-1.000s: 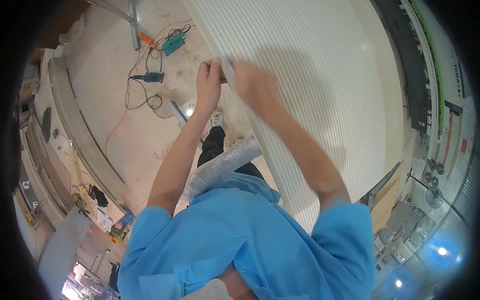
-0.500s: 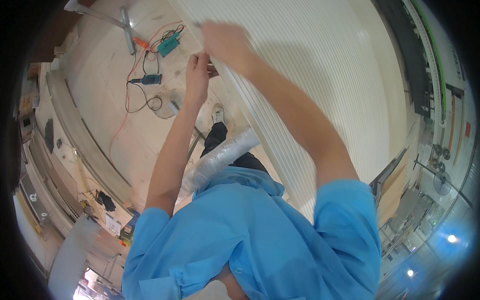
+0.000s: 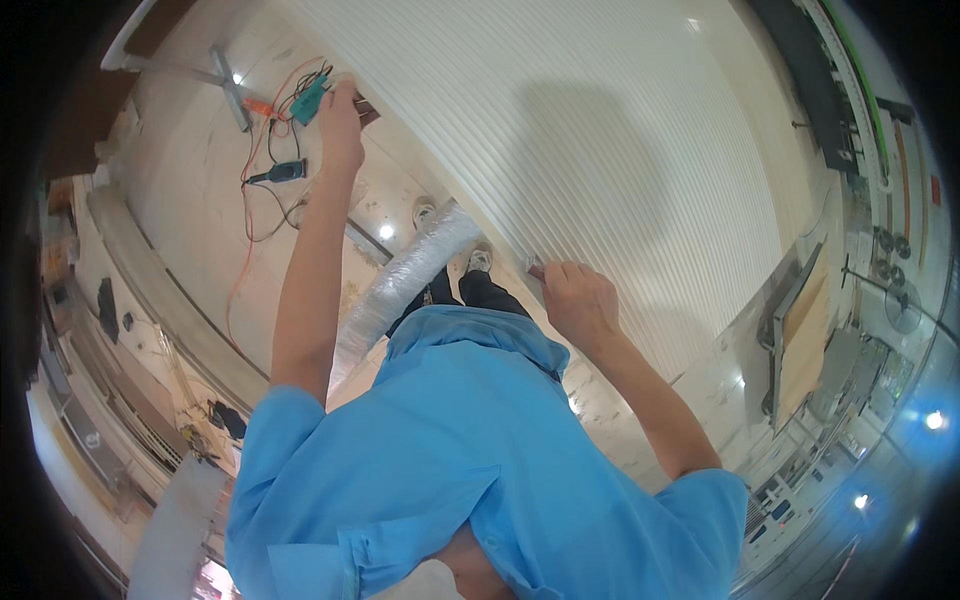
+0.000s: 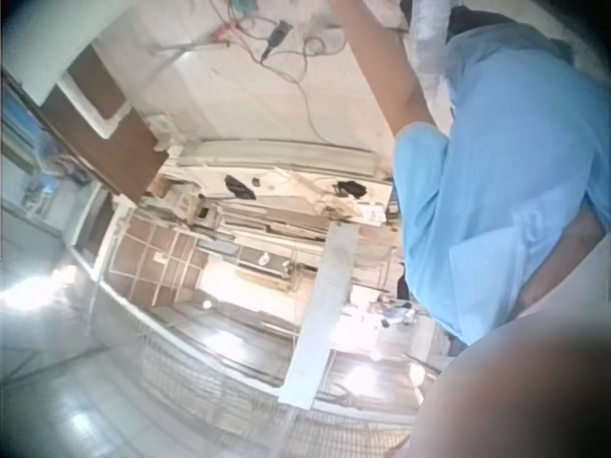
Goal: The person sands a large white corrugated plastic sheet on a workbench using a sanding block. They repeatedly rub the surface with the block, occasionally adjusting the sanding block and repositioning their hands to cover different areas of the sheet.
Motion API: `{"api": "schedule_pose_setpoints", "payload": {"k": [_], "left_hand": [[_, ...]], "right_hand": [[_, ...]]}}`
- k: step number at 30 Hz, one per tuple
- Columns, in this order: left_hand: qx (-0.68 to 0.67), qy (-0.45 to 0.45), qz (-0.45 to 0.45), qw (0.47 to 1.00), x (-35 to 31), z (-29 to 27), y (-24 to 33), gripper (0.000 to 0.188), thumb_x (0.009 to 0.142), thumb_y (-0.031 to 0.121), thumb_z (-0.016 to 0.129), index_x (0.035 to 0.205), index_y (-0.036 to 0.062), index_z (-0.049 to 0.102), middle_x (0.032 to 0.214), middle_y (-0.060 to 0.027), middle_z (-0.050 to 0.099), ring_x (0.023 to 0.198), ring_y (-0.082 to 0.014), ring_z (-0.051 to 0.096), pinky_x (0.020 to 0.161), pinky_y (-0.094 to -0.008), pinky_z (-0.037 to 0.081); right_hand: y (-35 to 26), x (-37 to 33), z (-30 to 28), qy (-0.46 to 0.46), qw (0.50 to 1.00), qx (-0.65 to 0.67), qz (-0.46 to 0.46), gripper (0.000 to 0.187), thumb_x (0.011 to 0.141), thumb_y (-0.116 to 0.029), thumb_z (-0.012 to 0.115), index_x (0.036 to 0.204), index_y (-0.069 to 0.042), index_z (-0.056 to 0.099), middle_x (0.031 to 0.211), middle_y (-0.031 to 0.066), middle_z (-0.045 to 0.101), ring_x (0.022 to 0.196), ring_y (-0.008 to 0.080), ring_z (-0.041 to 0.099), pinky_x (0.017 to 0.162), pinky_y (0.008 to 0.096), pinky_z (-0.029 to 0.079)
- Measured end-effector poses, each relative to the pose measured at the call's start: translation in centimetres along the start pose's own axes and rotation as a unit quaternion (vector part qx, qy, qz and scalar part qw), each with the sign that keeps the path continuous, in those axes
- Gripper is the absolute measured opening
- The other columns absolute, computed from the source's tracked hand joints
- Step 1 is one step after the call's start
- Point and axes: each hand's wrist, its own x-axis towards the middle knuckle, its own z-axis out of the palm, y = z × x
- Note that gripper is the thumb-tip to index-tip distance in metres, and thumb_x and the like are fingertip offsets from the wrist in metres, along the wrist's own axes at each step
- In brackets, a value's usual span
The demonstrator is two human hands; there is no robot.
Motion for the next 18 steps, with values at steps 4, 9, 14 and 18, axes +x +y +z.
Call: {"api": "schedule_pose_setpoints", "payload": {"k": [4, 9, 14, 18], "left_hand": [[-0.006, -0.010, -0.012, 1.000, 0.1, 0.1, 0.4, 0.036, 0.104, 0.036, 0.056, 0.086, 0.0051, 0.053, 0.082, -0.0074, 0.063, 0.074, -0.0189, 0.067, 0.069, -0.0337, 0.058], [0.011, -0.034, 0.004, 0.999, 0.5, -0.5, 0.8, 0.040, 0.104, 0.036, 0.055, 0.098, -0.0031, 0.052, 0.091, -0.0132, 0.063, 0.077, -0.0221, 0.068, 0.069, -0.0350, 0.061], [0.021, -0.030, 0.009, 0.999, 0.7, -0.6, 0.3, 0.039, 0.103, 0.036, 0.055, 0.097, -0.0023, 0.052, 0.092, -0.0136, 0.064, 0.078, -0.0227, 0.069, 0.069, -0.0347, 0.061], [0.020, -0.028, 0.006, 0.999, 0.7, -0.7, 0.3, 0.039, 0.103, 0.037, 0.056, 0.098, -0.0021, 0.053, 0.088, -0.0127, 0.064, 0.077, -0.0229, 0.069, 0.069, -0.0351, 0.061]], "right_hand": [[-0.3, -1.8, 1.2, 0.110, 0.994, 0.015, 0.023, 0.011, 0.091, -0.013, 0.068, 0.091, -0.006, 0.060, 0.085, 0.0108, 0.061, 0.081, 0.0306, 0.062, 0.067, 0.0445, 0.050], [-0.7, -1.5, 2.6, 0.170, 0.985, 0.025, 0.020, 0.012, 0.091, -0.013, 0.068, 0.094, -0.005, 0.059, 0.091, 0.0117, 0.061, 0.080, 0.0306, 0.061, 0.066, 0.0442, 0.049], [0.0, -1.1, 2.8, 0.239, 0.950, 0.190, 0.061, 0.010, 0.092, -0.013, 0.068, 0.092, -0.005, 0.061, 0.088, 0.0104, 0.061, 0.081, 0.0312, 0.061, 0.069, 0.0445, 0.050], [0.3, -1.2, 2.3, 0.204, 0.969, 0.123, 0.066, 0.009, 0.092, -0.012, 0.068, 0.091, -0.006, 0.062, 0.085, 0.0104, 0.060, 0.080, 0.0321, 0.061, 0.068, 0.0443, 0.050]]}}
